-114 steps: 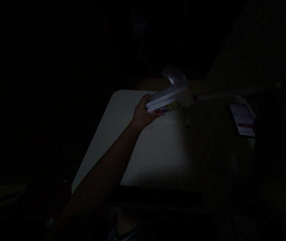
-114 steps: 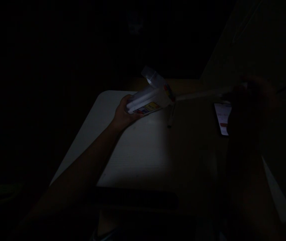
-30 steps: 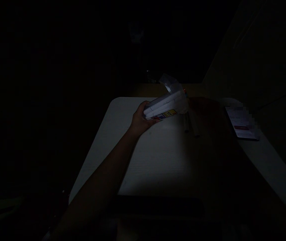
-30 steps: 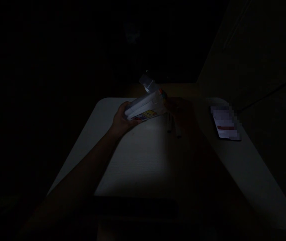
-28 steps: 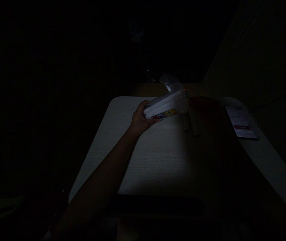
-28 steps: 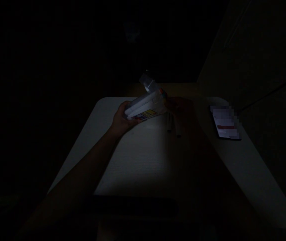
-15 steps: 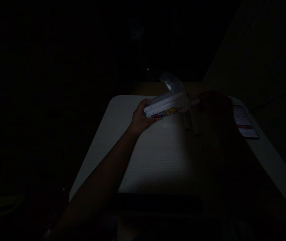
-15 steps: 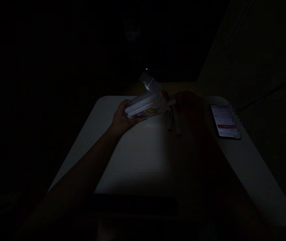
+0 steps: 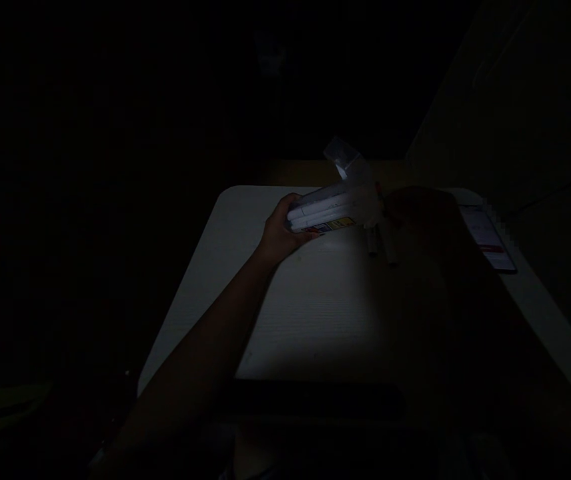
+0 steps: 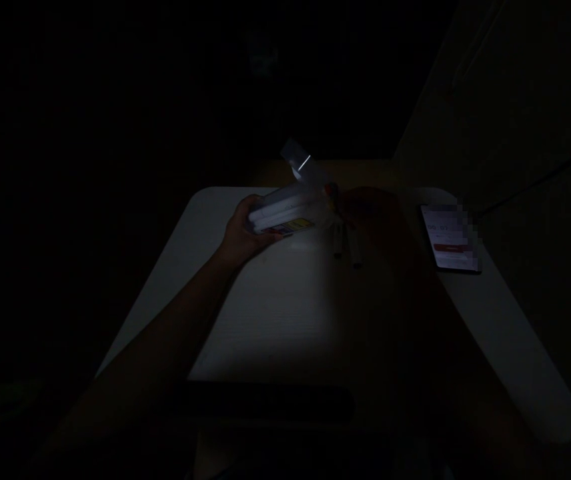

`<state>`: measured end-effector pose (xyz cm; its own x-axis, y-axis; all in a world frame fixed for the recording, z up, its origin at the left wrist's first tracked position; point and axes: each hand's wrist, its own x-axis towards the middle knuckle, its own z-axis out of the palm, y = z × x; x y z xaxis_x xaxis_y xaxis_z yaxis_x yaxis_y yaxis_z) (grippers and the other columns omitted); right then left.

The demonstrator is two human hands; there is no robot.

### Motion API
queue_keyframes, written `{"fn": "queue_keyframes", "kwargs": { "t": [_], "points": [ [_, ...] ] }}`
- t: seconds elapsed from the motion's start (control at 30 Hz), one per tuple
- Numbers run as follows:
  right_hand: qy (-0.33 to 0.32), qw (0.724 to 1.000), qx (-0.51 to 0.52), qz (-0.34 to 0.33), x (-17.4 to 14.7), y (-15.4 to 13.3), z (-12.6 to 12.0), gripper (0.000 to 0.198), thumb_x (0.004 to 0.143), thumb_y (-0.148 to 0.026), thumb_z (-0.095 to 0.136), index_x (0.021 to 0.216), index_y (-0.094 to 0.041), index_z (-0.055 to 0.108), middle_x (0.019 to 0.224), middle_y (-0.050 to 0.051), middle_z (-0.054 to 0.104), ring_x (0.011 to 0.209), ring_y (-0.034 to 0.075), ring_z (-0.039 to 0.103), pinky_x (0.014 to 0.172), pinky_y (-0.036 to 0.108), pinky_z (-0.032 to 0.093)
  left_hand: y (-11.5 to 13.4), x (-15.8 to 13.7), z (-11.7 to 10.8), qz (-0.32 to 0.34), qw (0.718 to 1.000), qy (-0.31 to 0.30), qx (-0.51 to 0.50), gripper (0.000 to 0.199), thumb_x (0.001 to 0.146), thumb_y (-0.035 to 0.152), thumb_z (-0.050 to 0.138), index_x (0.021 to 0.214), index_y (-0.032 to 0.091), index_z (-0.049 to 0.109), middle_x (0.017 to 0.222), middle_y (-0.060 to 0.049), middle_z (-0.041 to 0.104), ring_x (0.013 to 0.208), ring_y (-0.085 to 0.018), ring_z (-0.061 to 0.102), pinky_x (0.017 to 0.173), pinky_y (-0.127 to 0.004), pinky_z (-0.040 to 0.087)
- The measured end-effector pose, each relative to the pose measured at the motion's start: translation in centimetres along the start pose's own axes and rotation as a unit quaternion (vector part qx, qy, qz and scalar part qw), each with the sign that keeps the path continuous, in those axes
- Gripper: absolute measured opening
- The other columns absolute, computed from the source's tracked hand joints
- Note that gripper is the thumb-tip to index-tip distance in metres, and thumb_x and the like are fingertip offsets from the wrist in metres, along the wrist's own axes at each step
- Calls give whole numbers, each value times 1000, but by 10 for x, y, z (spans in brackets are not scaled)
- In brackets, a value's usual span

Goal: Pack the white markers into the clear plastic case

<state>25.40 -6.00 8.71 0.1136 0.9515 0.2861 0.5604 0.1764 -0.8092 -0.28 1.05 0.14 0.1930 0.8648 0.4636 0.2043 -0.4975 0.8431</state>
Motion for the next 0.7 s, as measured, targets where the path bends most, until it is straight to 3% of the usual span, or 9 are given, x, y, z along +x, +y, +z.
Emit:
{"fn": "queue_keyframes", "kwargs": {
  "t": [0.17,0.37,0.57,0.7],
  "points": [
    [10,1000,18,-1,2,-7,4,25,78,-36,62,84,-14,71,66,-1,59,58,6,47,56,18,34,-4,2,1,-1,1000,17,-13,88,47,47,90,121,21,50,114,-6,59,102,-21,61,85,-32,55],
    [43,999,20,-17,2,-27,7,19,83,-28,65,88,-12,74,91,4,70,77,6,59,69,17,43,-5,2,2,3,1000,10,-18,91,46,49,91,122,21,50,113,-6,59,102,-21,61,87,-32,55],
    [-9,997,-49,-65,7,-30,2,17,82,-24,64,82,-11,76,86,3,68,71,6,58,65,18,40,-3,0,1,-2,999,-1,-36,87,50,43,90,122,20,49,109,-5,59,93,-18,62,80,-31,57],
    [-46,995,-76,-34,10,-25,-2,19,81,-26,65,88,-13,77,86,3,70,72,11,62,67,22,42,-4,0,1,12,1000,0,-24,84,50,43,90,120,20,50,111,-6,59,96,-19,63,80,-30,57]
  ]
}}
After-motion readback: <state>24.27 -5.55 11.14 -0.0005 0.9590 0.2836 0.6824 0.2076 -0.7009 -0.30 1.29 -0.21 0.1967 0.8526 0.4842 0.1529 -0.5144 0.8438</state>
